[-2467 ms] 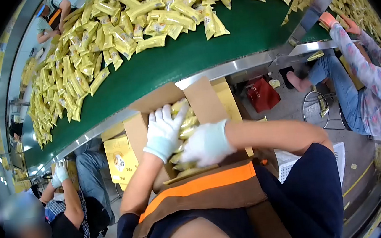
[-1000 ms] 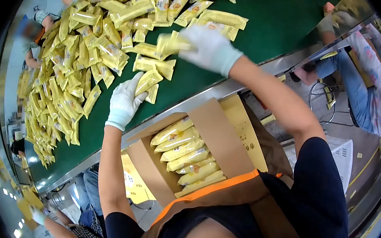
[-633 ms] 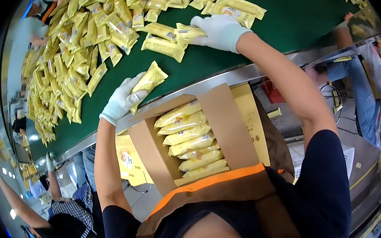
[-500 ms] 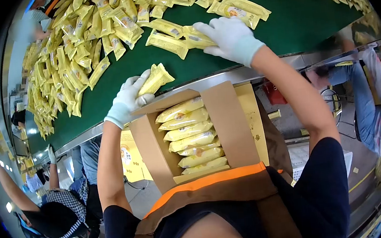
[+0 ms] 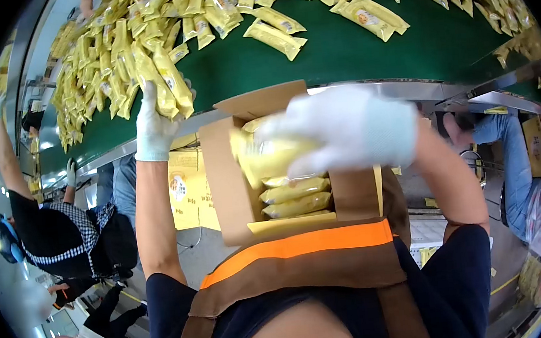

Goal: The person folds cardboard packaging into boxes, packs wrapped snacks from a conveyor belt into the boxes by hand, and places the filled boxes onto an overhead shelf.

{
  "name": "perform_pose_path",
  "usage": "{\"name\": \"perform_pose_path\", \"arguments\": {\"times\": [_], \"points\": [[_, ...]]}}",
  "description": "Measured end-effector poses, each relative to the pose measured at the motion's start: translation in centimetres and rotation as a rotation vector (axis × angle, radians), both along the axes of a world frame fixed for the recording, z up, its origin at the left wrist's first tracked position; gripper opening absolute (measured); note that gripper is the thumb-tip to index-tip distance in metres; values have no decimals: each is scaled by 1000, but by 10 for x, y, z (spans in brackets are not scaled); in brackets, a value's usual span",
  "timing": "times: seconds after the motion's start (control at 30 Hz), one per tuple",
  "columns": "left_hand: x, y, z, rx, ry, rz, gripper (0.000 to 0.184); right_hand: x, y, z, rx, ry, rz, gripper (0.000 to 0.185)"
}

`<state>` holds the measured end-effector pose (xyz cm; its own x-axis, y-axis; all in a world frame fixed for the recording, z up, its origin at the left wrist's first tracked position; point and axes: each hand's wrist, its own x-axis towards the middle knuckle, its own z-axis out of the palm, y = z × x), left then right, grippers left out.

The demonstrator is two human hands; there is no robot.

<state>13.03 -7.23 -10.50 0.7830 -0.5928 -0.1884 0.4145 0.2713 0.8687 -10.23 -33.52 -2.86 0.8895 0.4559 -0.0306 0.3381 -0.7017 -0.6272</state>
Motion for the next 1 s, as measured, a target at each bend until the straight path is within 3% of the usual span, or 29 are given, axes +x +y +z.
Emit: {"name": "perform_pose_path", "arguments": {"times": [0.03,0.17,0.23,0.3,0.47,0.57,0.63,0.7,0.73,0.77,0.9,1.0], "points": [[-5,3,6,-149,31,-68,63,-3,23,-9,-82,-1,64,51],[-55,-2,37,-270,-47,-256,67,-23,90,-87,-315,-173,83,55],[-79,-9,44,-203,-244,-301,73,-36,87,-90,-257,-258,6,56],[-103,-14,43,-108,-260,-216,70,-45,77,-76,-200,-347,-60,56],[-124,-19,39,-2,-309,-266,81,-72,58,-75,-289,-530,-1,47],[-129,-30,36,41,-356,-299,79,-78,59,-76,-185,-517,-79,45],[-123,-38,26,264,-702,-433,77,-80,65,-80,-175,-556,-99,37],[-118,-43,13,651,-1370,-712,81,-88,71,-83,-158,-615,-71,33],[-121,-47,4,794,-1482,-712,83,-97,72,-82,-97,-603,-64,29],[-122,-46,1,812,-1460,-717,83,-107,69,-80,-89,-548,-57,30],[-154,-31,6,887,-1870,-573,72,-141,56,-82,-89,-450,-113,29],[-168,-27,6,941,-1891,-467,66,-144,55,-84,-102,-455,-152,28]]}}
